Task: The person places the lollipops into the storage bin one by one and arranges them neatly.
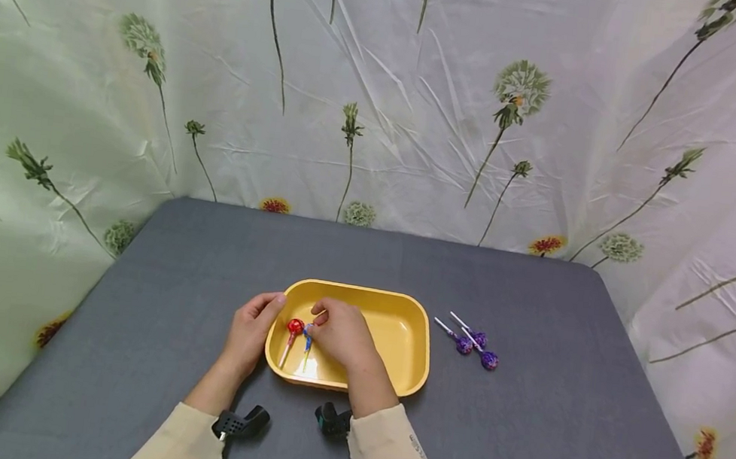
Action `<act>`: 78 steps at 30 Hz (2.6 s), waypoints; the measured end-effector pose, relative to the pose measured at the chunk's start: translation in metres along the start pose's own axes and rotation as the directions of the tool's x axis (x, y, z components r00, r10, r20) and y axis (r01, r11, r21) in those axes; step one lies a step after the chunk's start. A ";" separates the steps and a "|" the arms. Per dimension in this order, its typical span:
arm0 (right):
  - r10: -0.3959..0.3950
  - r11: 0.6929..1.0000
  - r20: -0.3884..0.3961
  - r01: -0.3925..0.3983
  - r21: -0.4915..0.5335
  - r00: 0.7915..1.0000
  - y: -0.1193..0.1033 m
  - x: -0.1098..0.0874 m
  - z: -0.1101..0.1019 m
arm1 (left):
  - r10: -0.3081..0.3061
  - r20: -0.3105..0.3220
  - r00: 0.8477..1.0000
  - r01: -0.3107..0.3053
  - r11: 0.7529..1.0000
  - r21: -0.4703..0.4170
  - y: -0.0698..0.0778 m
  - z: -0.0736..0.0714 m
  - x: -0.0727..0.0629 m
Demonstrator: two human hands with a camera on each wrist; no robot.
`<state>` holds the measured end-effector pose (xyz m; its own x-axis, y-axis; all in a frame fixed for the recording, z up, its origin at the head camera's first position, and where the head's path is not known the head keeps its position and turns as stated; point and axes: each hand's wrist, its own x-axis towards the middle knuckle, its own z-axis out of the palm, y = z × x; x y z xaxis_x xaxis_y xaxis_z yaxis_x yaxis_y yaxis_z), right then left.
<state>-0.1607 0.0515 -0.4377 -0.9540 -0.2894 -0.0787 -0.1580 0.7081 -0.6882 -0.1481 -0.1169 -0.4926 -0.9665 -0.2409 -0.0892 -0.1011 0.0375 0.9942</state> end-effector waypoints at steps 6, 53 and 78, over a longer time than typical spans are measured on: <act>0.013 1.000 -0.003 -0.013 -0.004 1.000 0.000 0.000 0.000 | 0.005 -0.001 1.000 -0.005 1.000 0.011 0.002 0.000 -0.001; 0.519 0.854 -0.229 -0.493 0.165 0.824 0.183 -0.113 -0.148 | 0.001 -0.023 1.000 0.000 0.999 0.050 0.001 0.002 -0.002; 0.483 0.876 -0.328 -0.455 0.162 0.812 0.177 -0.101 -0.136 | 0.017 0.003 1.000 -0.017 0.999 0.034 0.004 0.002 -0.002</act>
<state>-0.1269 0.2939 -0.4534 -0.9346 0.3179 -0.1594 0.3368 0.6473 -0.6838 -0.1464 -0.1146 -0.4886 -0.9688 -0.2370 -0.0728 -0.0929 0.0747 0.9929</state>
